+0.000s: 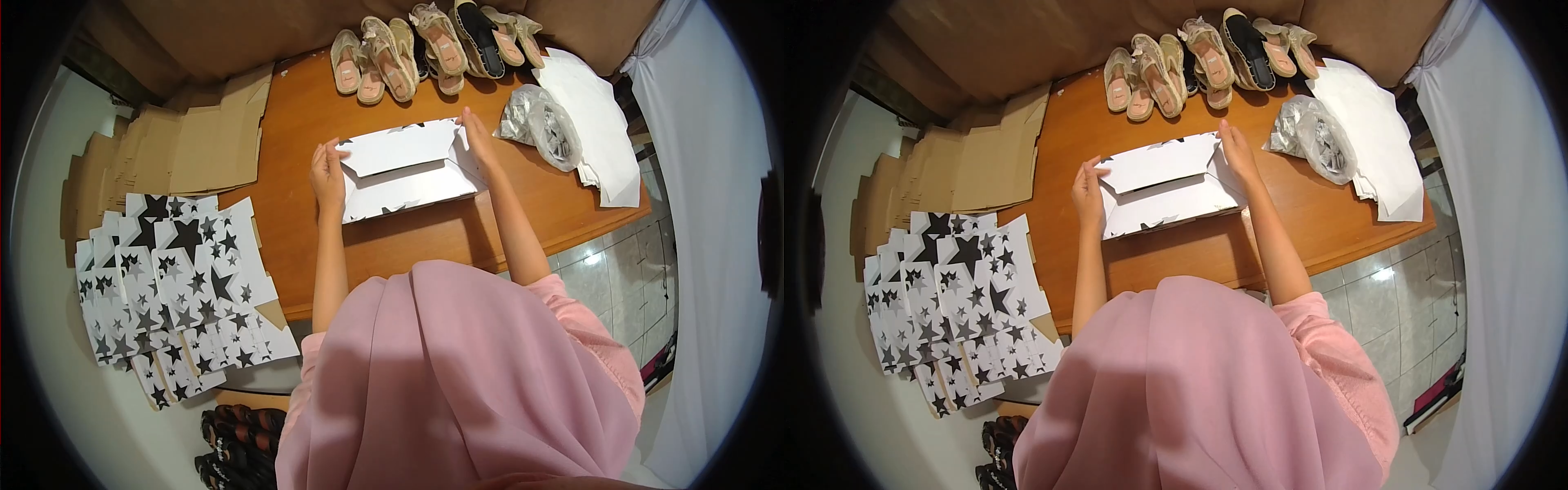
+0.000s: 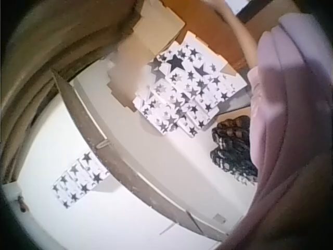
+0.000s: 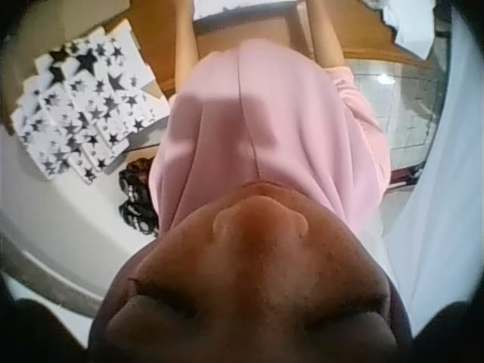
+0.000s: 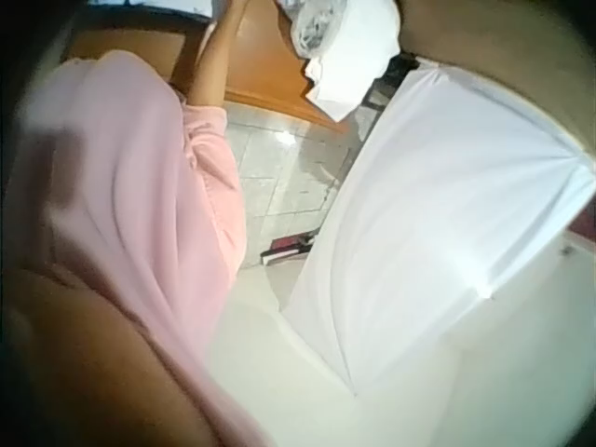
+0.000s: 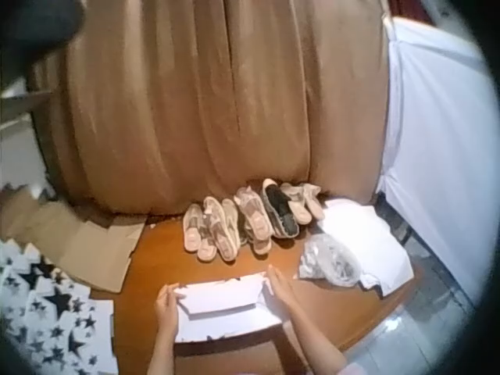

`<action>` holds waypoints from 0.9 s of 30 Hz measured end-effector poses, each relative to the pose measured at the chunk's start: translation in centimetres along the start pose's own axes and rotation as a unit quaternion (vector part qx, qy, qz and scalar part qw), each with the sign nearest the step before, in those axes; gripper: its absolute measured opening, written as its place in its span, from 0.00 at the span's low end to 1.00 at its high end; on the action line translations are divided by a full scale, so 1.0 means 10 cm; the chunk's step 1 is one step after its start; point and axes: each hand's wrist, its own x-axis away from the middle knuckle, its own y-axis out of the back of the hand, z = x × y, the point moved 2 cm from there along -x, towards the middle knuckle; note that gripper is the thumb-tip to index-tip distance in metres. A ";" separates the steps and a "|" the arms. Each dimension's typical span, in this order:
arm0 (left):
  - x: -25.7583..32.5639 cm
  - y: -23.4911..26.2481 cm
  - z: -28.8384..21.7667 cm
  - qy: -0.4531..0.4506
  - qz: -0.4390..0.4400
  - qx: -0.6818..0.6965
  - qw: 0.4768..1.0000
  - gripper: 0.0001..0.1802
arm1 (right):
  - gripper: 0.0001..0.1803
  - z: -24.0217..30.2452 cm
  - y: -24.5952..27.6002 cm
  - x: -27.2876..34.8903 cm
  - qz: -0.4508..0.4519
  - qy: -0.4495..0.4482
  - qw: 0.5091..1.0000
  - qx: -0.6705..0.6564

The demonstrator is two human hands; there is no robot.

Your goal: Assemble a shoe box, line it with tissue paper, and pack a pair of decorative sandals inside.

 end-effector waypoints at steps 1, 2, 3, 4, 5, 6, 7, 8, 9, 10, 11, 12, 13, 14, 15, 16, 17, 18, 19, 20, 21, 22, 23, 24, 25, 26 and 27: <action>0.02 0.02 0.05 0.000 -0.002 -0.001 1.000 0.18 | 0.26 0.02 -0.01 0.01 0.006 -0.049 0.999 0.011; 0.05 0.03 0.10 -0.007 -0.005 -0.042 0.999 0.17 | 0.26 0.02 -0.03 0.01 0.009 -0.048 0.999 0.011; 0.05 -0.01 0.04 -0.016 -0.001 -0.080 0.997 0.17 | 0.30 0.00 -0.02 0.00 0.009 -0.019 0.998 0.058; 0.04 -0.05 0.00 0.023 0.015 -0.044 0.999 0.28 | 0.34 -0.02 -0.01 -0.01 0.008 0.009 0.994 0.105; 0.05 -0.10 -0.07 0.022 0.017 -0.043 0.999 0.28 | 0.34 -0.05 0.01 0.00 0.005 0.009 0.994 0.105; 0.07 -0.12 -0.12 0.034 0.010 -0.099 0.994 0.36 | 0.37 -0.01 -0.02 0.05 -0.012 0.055 0.986 0.154; 0.08 -0.11 -0.16 0.046 0.002 -0.154 0.987 0.45 | 0.42 0.07 -0.05 0.11 -0.028 0.101 0.974 0.202; 0.07 -0.09 -0.20 0.047 0.001 -0.155 0.987 0.45 | 0.48 0.13 -0.07 0.16 -0.004 0.115 0.973 0.200; 0.07 -0.09 -0.22 0.062 0.027 -0.202 0.977 0.51 | 0.48 0.18 -0.06 0.18 -0.003 0.115 0.973 0.200; 0.08 -0.09 -0.23 0.076 0.053 -0.248 0.964 0.57 | 0.50 0.21 -0.07 0.20 0.036 0.104 0.963 0.245; 0.08 -0.08 -0.23 0.078 0.053 -0.248 0.964 0.57 | 0.53 0.23 -0.09 0.21 0.075 0.093 0.950 0.289; 0.07 -0.09 -0.24 0.079 0.056 -0.256 0.962 0.57 | 0.53 0.22 -0.07 0.21 0.074 0.092 0.950 0.290; 0.06 -0.10 -0.25 0.080 0.059 -0.264 0.959 0.56 | 0.53 0.21 -0.06 0.20 0.075 0.098 0.944 0.306; 0.07 -0.11 -0.25 0.081 0.060 -0.264 0.959 0.56 | 0.54 0.20 -0.05 0.20 0.076 0.104 0.938 0.323; 0.07 -0.12 -0.27 0.083 0.055 -0.290 0.952 0.55 | 0.54 0.21 -0.06 0.20 0.078 0.104 0.938 0.323; 0.08 -0.13 -0.28 0.085 0.051 -0.316 0.944 0.54 | 0.54 0.21 -0.07 0.20 0.075 0.100 0.937 0.328; 0.10 -0.14 -0.28 0.086 0.051 -0.316 0.943 0.54 | 0.53 0.21 -0.08 0.21 0.072 0.095 0.936 0.332; 0.12 -0.14 -0.28 0.073 0.037 -0.342 0.936 0.54 | 0.53 0.22 -0.09 0.21 0.074 0.095 0.935 0.332; 0.14 -0.14 -0.29 0.061 0.023 -0.368 0.927 0.53 | 0.52 0.22 -0.10 0.21 0.071 0.096 0.935 0.333; 0.14 -0.15 -0.29 0.063 0.022 -0.369 0.927 0.53 | 0.51 0.23 -0.11 0.22 0.067 0.096 0.935 0.334; 0.13 -0.17 -0.30 0.063 0.018 -0.387 0.920 0.53 | 0.51 0.24 -0.12 0.22 0.068 0.097 0.935 0.333; 0.13 -0.17 -0.32 0.062 0.014 -0.404 0.912 0.53 | 0.50 0.25 -0.11 0.21 0.067 0.093 0.933 0.341; 0.14 -0.17 -0.33 0.063 0.013 -0.405 0.912 0.53 | 0.50 0.25 -0.11 0.21 0.066 0.090 0.931 0.349; 0.13 -0.18 -0.35 0.069 0.018 -0.406 0.911 0.53 | 0.50 0.25 -0.11 0.21 0.066 0.090 0.930 0.349; 0.13 -0.18 -0.36 0.075 0.024 -0.407 0.910 0.53 | 0.49 0.24 -0.11 0.20 0.061 0.094 0.929 0.353; 0.12 -0.18 -0.38 0.074 0.024 -0.406 0.910 0.53 | 0.49 0.24 -0.11 0.20 0.057 0.099 0.927 0.357; 0.11 -0.18 -0.38 0.093 0.037 -0.393 0.914 0.53 | 0.49 0.24 -0.11 0.21 0.056 0.098 0.927 0.357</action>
